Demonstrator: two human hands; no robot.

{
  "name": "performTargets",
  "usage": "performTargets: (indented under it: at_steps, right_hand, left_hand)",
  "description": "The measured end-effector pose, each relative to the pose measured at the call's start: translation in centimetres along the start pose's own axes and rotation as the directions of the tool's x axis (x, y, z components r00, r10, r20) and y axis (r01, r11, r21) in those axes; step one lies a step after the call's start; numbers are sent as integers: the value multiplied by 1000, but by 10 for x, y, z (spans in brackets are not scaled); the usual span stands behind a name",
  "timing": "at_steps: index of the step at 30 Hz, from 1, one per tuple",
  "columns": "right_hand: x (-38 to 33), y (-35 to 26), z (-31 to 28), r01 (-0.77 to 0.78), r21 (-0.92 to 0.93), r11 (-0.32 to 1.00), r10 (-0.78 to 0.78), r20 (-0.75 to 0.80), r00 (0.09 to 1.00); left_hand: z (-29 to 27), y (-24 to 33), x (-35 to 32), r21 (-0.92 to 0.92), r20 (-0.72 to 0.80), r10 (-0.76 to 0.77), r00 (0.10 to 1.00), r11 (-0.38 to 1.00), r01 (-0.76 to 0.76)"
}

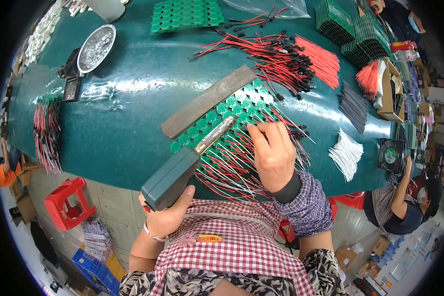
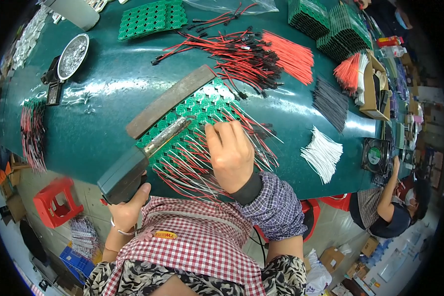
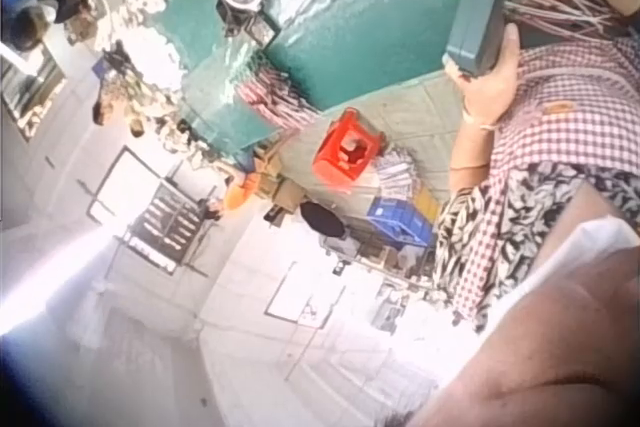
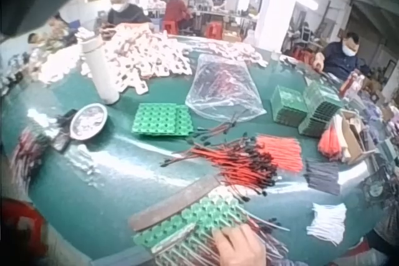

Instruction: The person solders or glues wires onto LED circuit boards using a soldering gun or glue gun.

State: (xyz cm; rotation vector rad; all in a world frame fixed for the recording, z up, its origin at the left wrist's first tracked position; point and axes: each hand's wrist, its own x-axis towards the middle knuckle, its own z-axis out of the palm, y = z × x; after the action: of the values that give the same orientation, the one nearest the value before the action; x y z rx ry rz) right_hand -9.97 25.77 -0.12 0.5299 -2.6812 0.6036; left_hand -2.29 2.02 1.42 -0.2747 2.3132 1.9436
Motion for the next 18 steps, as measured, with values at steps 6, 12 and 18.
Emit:
performTargets:
  at_steps: [6, 12, 18]
  right_hand:
    - [-1, 2, 1, 27, -23, 999, -27, 10, 1000]
    - [0, 1, 2, 38, -16, 999, -38, -21, 999]
    - [-4, -13, 5, 25, 56, 998, -22, -59, 998]
  left_hand:
    - [-5, -5, -2, 33, -10, 37, 999, 999, -37]
    - [-9, -4, -5, 38, -29, 5, 1000, 999, -3]
    - [-6, 2, 0, 42, -107, 70, 992, 997, -66]
